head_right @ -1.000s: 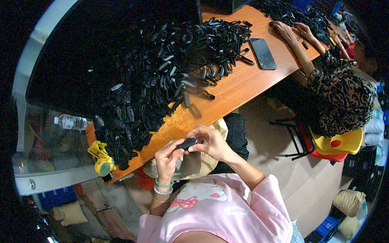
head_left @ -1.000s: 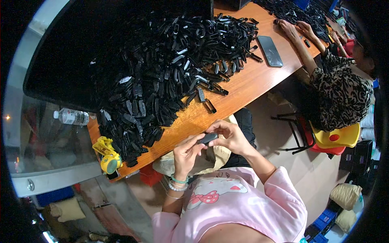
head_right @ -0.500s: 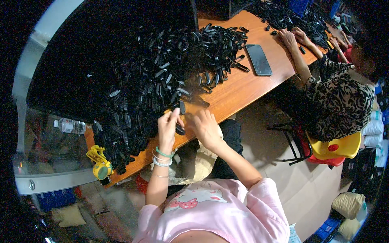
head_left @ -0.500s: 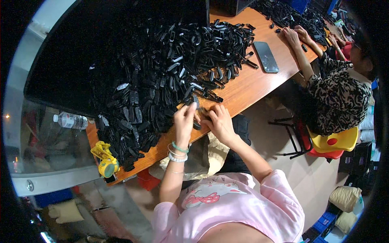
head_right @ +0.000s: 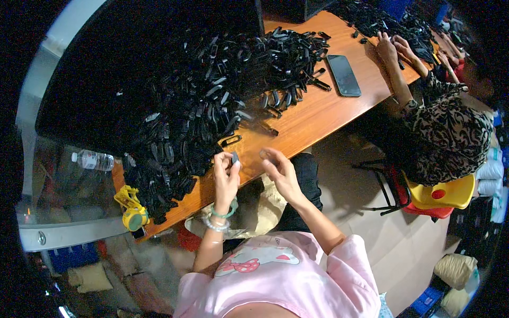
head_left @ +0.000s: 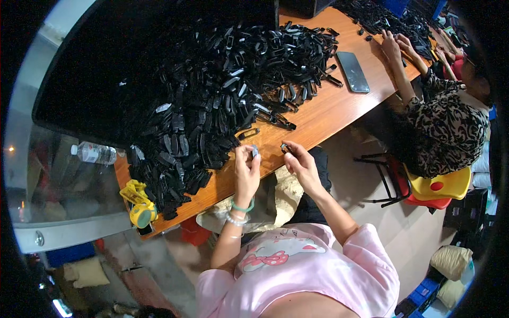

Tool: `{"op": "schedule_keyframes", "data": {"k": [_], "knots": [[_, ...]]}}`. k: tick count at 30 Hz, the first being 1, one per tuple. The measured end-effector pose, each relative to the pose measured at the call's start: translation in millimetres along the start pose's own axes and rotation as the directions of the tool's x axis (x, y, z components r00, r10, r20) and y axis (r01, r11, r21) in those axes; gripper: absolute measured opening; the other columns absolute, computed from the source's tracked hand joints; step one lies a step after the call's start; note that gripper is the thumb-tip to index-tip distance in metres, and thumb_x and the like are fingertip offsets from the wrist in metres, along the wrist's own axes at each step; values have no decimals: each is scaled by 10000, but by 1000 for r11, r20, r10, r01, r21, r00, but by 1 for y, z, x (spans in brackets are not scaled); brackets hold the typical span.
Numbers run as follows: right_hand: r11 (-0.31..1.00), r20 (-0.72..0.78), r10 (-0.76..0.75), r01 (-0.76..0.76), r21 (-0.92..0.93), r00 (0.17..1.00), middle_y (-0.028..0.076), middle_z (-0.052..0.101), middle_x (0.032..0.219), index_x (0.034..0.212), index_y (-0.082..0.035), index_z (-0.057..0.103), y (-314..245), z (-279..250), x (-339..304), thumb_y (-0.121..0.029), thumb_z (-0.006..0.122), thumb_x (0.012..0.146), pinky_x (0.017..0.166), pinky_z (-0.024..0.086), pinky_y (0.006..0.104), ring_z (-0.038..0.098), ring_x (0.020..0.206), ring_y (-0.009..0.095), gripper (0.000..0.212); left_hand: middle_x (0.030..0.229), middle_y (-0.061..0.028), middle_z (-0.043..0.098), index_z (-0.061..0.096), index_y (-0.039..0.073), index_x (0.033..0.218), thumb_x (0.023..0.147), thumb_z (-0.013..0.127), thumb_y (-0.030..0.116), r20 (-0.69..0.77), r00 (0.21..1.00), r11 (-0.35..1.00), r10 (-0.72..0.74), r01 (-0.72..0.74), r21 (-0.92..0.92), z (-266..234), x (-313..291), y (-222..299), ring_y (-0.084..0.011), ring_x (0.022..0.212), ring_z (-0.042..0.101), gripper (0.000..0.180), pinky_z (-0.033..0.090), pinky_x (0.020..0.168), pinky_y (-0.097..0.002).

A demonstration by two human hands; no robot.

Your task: The person assembles small black plastic components by hand, picking them from a large pile on a table and joining parts together.

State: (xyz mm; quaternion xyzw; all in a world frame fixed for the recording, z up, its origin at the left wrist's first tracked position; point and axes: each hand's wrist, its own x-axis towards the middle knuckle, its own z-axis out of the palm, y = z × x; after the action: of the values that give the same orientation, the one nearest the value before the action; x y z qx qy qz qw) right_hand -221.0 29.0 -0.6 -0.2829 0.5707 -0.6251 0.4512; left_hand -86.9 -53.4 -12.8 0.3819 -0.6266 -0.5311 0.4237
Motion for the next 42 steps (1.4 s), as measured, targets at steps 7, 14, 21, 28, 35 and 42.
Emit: {"op": "schedule_keyframes", "data": {"k": [7,14,21,28,35,42], "knots": [[999,348,-41,37,18,937,86,610,968,1194,37,532,-27,20,-28,-115,513,924,800,466,274,577,878,128,311,803,-8,530,537,4,1085,840,608,50,288,921,963,-263,268,24,-49,-41,61,-55,610,482,259,396,532,-196],[845,514,-269,455,-279,815,150,609,1019,1189,33,532,-32,27,-34,-106,562,882,809,468,304,602,886,207,339,708,-106,541,582,-82,921,794,653,66,232,957,929,172,-236,286,-59,-47,80,-238,650,545,207,443,638,-300],[764,559,-312,552,-332,768,210,587,1022,1163,40,523,-36,33,-39,-59,579,843,780,467,377,590,918,361,340,742,-190,541,574,-96,932,799,637,54,315,940,886,129,-252,390,-66,-53,89,-336,661,553,210,436,591,-365],[666,590,-396,662,-344,704,232,569,929,1160,71,490,-38,32,-41,21,578,803,690,476,394,582,817,394,372,765,-212,549,568,-113,936,810,625,68,394,904,847,164,-333,414,-72,-49,99,-357,671,568,227,444,581,-392],[690,590,-412,661,-296,694,217,561,946,1207,56,461,-37,33,-46,29,574,799,661,465,395,571,801,380,424,784,-211,563,571,-114,929,801,635,56,420,891,863,171,-341,372,-75,-49,98,-356,676,577,223,454,591,-385],[560,591,-407,702,-441,696,182,541,868,1197,34,461,-40,32,-55,33,590,759,627,463,394,562,769,346,456,763,-200,563,580,-99,903,805,627,55,408,902,893,143,-295,338,-68,-49,98,-339,664,573,189,442,570,-362]]}}
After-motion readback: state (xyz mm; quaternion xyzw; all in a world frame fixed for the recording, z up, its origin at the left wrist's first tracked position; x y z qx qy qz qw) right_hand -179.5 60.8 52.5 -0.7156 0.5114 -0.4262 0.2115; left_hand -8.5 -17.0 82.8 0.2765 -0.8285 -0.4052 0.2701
